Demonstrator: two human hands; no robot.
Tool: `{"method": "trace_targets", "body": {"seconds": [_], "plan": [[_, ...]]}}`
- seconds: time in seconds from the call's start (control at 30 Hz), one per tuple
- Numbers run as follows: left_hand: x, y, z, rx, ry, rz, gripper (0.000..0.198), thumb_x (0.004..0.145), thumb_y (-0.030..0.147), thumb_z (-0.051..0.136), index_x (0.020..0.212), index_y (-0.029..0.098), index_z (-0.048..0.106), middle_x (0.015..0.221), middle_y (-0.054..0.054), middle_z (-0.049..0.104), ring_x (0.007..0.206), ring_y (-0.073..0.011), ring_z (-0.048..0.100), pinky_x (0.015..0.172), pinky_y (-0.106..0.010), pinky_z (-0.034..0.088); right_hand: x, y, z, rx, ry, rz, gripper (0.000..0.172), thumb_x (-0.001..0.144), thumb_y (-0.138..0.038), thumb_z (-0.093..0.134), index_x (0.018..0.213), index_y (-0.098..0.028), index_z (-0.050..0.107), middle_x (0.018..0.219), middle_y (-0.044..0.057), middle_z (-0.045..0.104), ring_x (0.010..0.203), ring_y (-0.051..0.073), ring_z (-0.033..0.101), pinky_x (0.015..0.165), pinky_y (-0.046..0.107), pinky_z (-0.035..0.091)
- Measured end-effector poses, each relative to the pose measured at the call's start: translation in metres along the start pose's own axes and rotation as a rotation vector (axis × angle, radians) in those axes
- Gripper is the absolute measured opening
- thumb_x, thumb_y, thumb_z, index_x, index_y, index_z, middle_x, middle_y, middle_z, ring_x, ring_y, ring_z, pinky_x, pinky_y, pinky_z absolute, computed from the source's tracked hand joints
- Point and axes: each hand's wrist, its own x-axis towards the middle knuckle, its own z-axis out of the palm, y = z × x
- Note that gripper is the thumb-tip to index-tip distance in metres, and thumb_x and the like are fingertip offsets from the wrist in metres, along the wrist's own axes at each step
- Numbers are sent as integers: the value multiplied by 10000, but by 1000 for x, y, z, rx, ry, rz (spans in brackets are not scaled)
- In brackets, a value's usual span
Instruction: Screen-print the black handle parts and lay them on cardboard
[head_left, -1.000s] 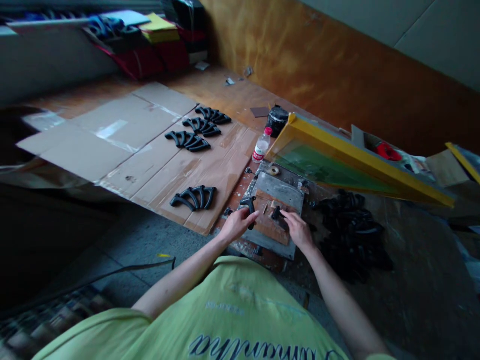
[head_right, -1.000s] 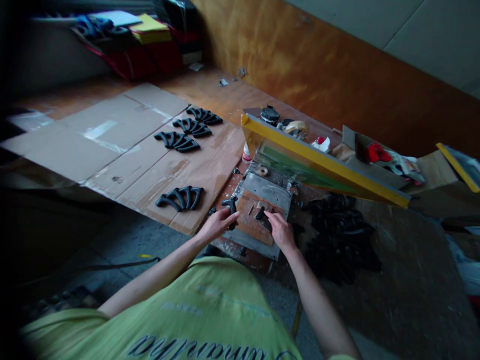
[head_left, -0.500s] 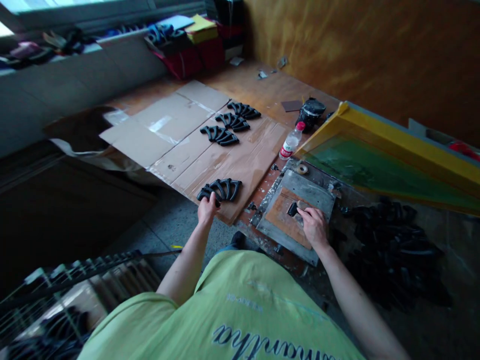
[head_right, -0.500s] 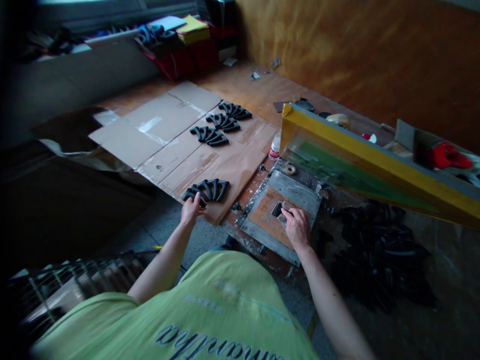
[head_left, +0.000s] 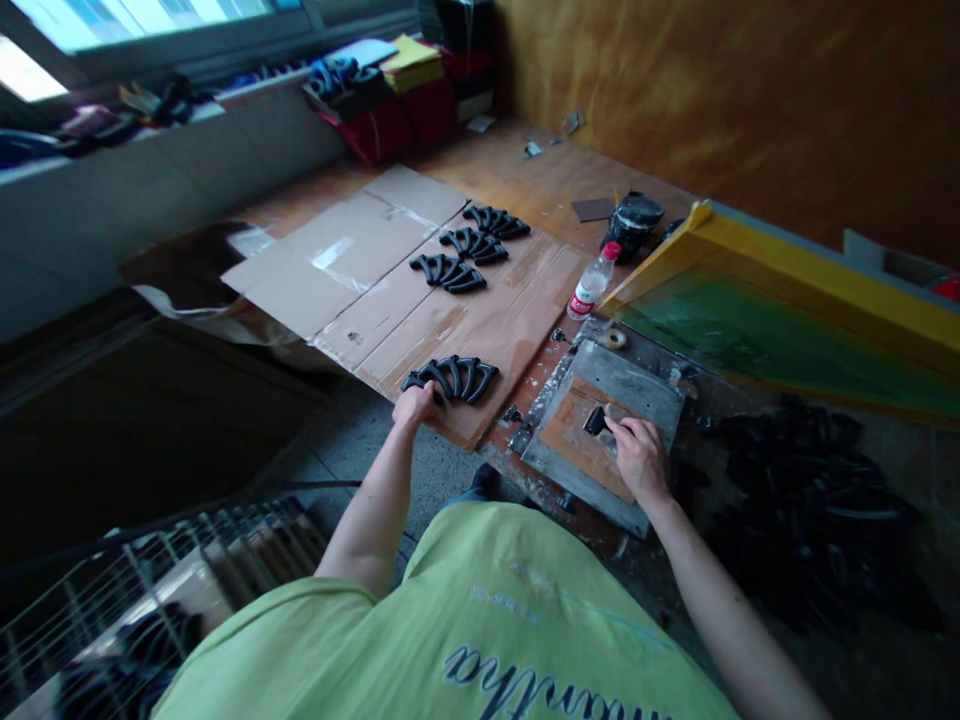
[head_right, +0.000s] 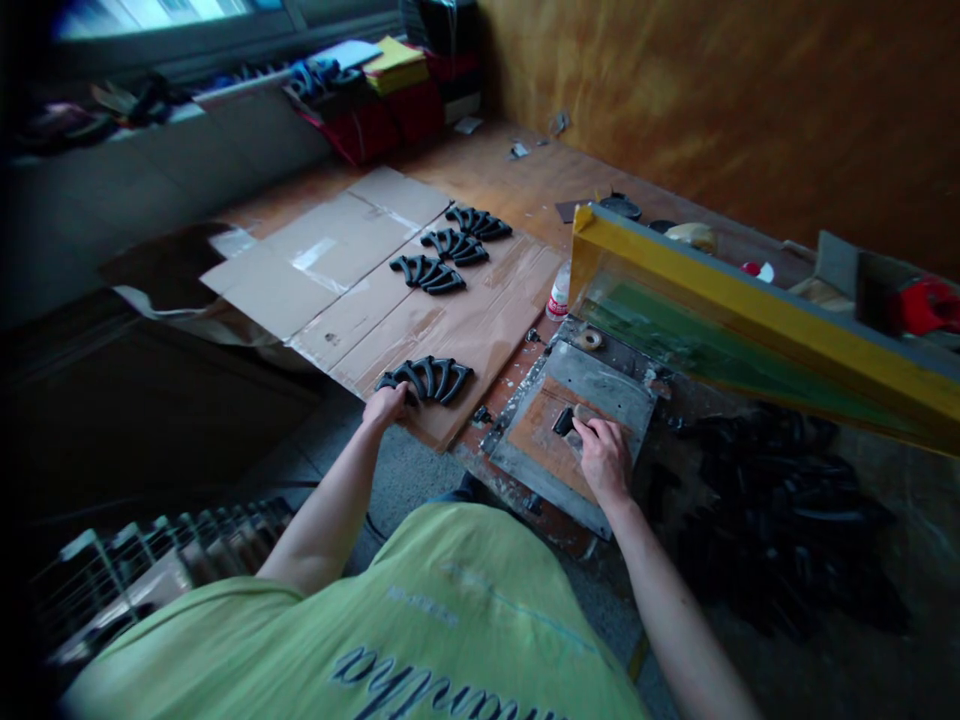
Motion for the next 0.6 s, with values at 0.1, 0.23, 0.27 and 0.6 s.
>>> {"method": "trace_targets", "body": {"seconds": [0.1, 0.23, 0.27, 0.6], "plan": [[7, 11, -10, 40, -36, -8, 620, 891, 582, 314, 853, 126, 732, 941, -203, 745, 1013, -348, 683, 884, -420, 503, -1, 1, 3, 0, 11, 6, 335, 949, -168, 443, 1142, -169, 718, 988, 111, 634, 930, 224, 516, 877, 349, 448], [-8, 17, -14, 100, 27, -59, 697, 875, 664, 328, 1011, 94, 705, 1128, -268, 681, 1123, -403, 621, 913, -482, 471, -1, 1, 3, 6, 9, 18, 340, 942, -162, 445, 1143, -176, 718, 1004, 113, 631, 940, 226, 518, 876, 351, 450], [-17, 17, -13, 116, 76, -58, 703, 880, 669, 318, 1038, 97, 694, 1135, -270, 674, 1115, -404, 621, 900, -486, 473, -1, 1, 3, 10, 4, 21, 343, 940, -160, 444, 1146, -177, 717, 1006, 114, 630, 941, 228, 518, 879, 355, 450], [-86, 39, 34, 208, 371, 451, 631, 821, 632, 556, 1330, 258, 561, 1474, -154, 438, 1322, -363, 387, 1000, -504, 396, 0, -5, 0, 59, -3, 60, 395, 917, -145, 437, 1207, -217, 695, 1012, 118, 618, 961, 242, 525, 904, 400, 469]]}}
